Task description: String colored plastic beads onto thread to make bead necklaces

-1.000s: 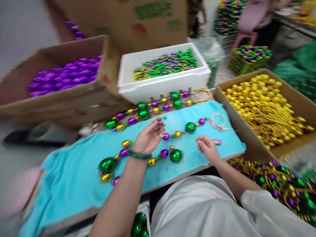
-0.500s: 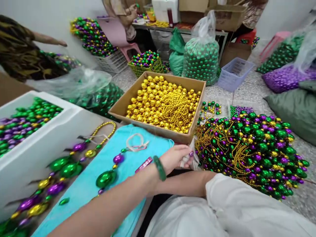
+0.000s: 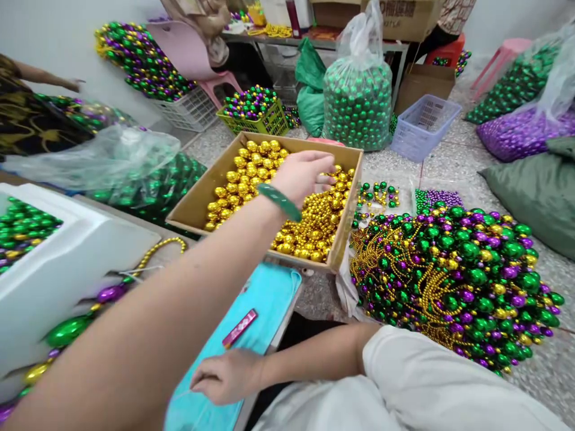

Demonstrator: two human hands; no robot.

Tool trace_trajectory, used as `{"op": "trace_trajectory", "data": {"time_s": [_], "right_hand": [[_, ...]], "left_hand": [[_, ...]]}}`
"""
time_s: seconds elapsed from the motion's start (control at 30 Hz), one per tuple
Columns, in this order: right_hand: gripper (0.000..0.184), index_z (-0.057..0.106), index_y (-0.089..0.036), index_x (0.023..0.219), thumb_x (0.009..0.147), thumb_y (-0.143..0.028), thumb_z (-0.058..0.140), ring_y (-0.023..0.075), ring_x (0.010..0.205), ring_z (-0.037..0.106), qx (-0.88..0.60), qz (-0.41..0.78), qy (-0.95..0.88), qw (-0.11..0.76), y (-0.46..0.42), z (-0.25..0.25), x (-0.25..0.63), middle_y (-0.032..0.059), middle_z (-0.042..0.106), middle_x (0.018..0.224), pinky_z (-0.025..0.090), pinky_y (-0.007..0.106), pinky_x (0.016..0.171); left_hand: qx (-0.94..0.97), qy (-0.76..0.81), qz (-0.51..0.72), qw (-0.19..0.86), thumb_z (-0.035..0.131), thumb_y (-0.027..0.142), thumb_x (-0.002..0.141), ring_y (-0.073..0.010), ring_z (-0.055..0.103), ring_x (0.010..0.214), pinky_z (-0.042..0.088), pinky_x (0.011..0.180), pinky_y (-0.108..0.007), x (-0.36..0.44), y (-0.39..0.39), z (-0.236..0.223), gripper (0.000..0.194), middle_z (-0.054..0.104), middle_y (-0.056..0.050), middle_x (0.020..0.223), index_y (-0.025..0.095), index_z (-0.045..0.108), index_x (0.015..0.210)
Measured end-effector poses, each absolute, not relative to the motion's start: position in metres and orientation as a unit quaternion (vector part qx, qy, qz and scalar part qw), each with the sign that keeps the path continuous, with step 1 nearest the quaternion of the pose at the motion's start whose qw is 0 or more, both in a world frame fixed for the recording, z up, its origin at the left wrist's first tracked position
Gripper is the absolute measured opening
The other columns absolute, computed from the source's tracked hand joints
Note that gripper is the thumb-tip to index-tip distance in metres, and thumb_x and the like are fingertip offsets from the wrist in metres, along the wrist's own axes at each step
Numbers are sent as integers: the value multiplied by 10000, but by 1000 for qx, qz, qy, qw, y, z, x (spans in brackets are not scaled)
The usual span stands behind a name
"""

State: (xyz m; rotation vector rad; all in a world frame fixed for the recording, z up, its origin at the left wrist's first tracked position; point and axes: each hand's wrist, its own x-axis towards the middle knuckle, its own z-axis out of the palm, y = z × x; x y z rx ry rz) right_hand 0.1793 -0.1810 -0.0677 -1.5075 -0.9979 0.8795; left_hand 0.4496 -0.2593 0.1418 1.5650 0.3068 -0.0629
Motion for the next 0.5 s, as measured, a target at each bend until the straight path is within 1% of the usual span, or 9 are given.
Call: {"op": "trace_trajectory", "data": {"time_s": [0.1,0.17,0.2,0.27,0.33,0.43,0.47,0.5], "right_hand": [[139,628,-252,948,845,-311,555,137,887,635,-648,374,-428,507,-180,-75,177,-40,695,959,460,199,720],[123,617,-246,935,852,-289,538,137,879,628,-649,368,-431,507,-183,-74,177,-35,689,954,453,207,719],[111,615,-237,918,851,-268,532,137,866,623,-642,365,-435,515,-186,-73,175,-29,686,930,450,210,716],[106,608,-212,884,852,-217,508,133,835,611,-619,344,-434,557,-194,-70,170,-9,672,878,442,216,725],[114,591,-191,842,852,-185,477,128,724,582,-597,339,-414,598,-202,-70,165,-4,635,757,432,221,664],[142,569,-178,843,889,-233,448,117,624,523,-567,350,-405,626,-207,-78,161,-11,564,673,404,222,596],[155,564,-178,838,900,-254,444,113,603,506,-563,354,-408,625,-208,-82,160,-17,537,650,395,220,582],[173,560,-177,830,909,-271,438,109,585,492,-556,365,-412,623,-208,-85,159,-23,514,631,390,218,569]], "left_hand": [[734,157,51,659,578,133,824,-78,591,601,472,618,-231,416,-189,165,105,622,-51,773,85,616,909],[749,171,118,629,570,126,815,-80,601,607,472,608,-215,391,-136,176,106,627,-36,745,85,620,897],[753,182,152,614,570,122,806,-83,605,611,471,604,-209,377,-110,180,104,631,-32,736,85,621,888],[751,229,221,578,574,121,787,-86,597,581,472,583,-212,345,-58,187,103,625,-25,703,87,618,874],[739,296,271,540,565,128,780,-90,580,541,457,542,-215,310,-10,191,92,606,-17,663,93,606,855],[716,388,327,480,538,137,786,-84,565,542,449,535,-209,256,63,188,80,568,4,643,113,584,847],[711,414,348,449,533,120,776,-81,562,546,452,549,-210,237,86,184,94,575,2,651,113,587,853],[724,457,342,387,522,115,773,-74,549,539,457,565,-209,219,107,178,109,568,8,636,117,593,856]]}}
